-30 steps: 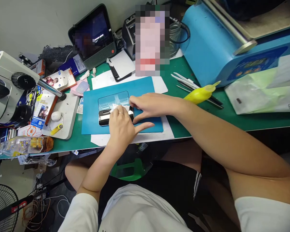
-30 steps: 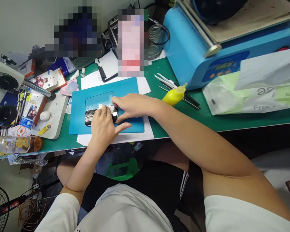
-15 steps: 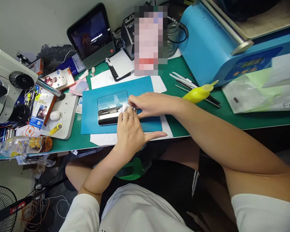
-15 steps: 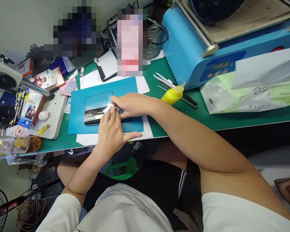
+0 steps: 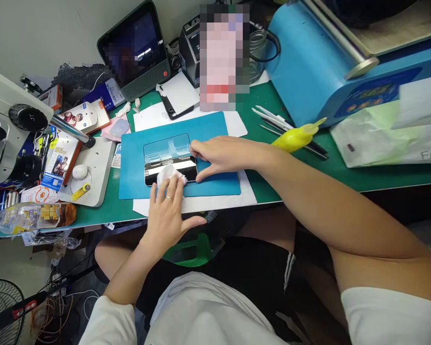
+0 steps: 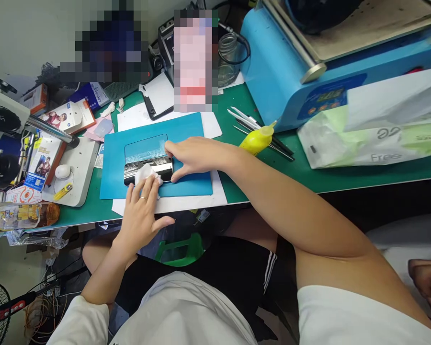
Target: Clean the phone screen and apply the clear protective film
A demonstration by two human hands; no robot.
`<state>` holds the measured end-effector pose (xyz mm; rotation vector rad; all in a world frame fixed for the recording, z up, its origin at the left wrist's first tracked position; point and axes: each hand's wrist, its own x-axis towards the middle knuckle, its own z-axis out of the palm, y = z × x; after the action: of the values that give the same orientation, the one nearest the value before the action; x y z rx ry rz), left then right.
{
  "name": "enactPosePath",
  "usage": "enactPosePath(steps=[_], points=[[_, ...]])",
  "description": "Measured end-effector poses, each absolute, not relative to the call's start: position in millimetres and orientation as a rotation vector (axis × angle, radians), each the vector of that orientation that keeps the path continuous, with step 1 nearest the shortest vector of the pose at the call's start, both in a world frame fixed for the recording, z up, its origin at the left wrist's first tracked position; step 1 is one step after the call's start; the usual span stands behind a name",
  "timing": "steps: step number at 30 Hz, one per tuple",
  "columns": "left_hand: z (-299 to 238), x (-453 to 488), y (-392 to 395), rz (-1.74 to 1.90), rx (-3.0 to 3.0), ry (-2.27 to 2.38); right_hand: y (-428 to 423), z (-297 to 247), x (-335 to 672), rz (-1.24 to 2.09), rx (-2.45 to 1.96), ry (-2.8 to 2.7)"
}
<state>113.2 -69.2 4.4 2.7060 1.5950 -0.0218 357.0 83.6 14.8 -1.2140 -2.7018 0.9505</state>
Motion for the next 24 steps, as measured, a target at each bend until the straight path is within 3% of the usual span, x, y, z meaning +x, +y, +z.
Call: enactPosePath(steps=[13, 24], points=[[10, 50, -62, 0.026, 2.397, 1.694, 86, 9, 359, 1.012, -1.246, -2.673], [20, 92, -20, -0.069, 2.367, 1.663, 87, 5, 360, 0.959, -1.192, -2.677]])
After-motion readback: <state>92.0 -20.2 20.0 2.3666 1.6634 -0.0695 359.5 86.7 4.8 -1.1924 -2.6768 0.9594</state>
